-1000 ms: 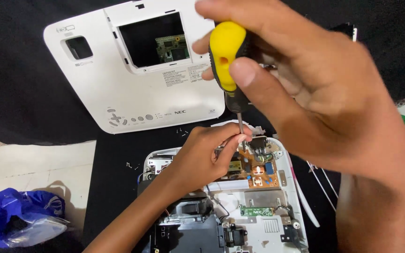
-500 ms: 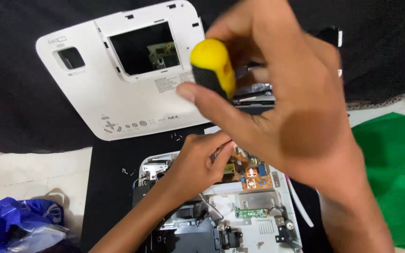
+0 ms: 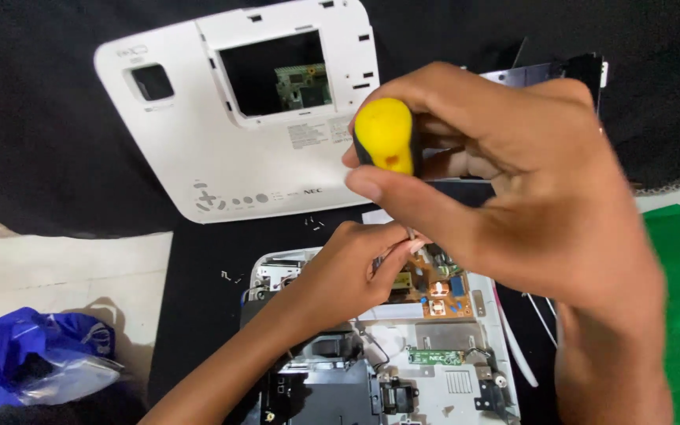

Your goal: Disassembling a projector by removing screws and disconnecting internal components using a screwdriver.

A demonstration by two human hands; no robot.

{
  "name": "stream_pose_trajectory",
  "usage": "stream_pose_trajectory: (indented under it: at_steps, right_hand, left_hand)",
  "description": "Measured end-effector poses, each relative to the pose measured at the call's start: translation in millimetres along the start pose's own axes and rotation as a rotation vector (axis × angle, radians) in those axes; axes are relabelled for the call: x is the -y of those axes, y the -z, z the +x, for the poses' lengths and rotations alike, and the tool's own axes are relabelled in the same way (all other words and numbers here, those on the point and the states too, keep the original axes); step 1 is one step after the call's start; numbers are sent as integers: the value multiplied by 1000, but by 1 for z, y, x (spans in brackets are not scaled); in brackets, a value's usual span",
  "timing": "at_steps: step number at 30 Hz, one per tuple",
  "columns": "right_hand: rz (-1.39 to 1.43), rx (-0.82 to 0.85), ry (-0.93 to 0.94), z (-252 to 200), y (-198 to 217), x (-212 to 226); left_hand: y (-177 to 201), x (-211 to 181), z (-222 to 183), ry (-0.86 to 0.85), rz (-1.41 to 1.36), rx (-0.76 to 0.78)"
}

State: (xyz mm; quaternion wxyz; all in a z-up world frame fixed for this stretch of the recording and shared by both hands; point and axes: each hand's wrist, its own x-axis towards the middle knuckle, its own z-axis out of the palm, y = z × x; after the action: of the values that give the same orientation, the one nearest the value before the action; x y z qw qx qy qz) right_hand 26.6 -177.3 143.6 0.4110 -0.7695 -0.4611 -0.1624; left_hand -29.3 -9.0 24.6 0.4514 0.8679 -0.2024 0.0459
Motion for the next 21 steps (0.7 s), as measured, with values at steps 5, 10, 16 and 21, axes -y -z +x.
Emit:
stream_pose_trajectory:
  at_steps: [5, 10, 16, 21]
  right_hand:
    - [126, -102, -56, 6, -6, 14]
    - [228, 123, -90, 2, 9, 3]
    - [227, 61, -183, -2, 2, -3]
    - [222, -16, -267, -7, 1, -8]
  left_hand:
    - [7, -6, 1, 92, 17, 41]
    - [6, 0, 6, 26, -8, 65]
    - [34, -4, 3, 106, 22, 138]
    - [70, 29, -22, 296, 356, -65]
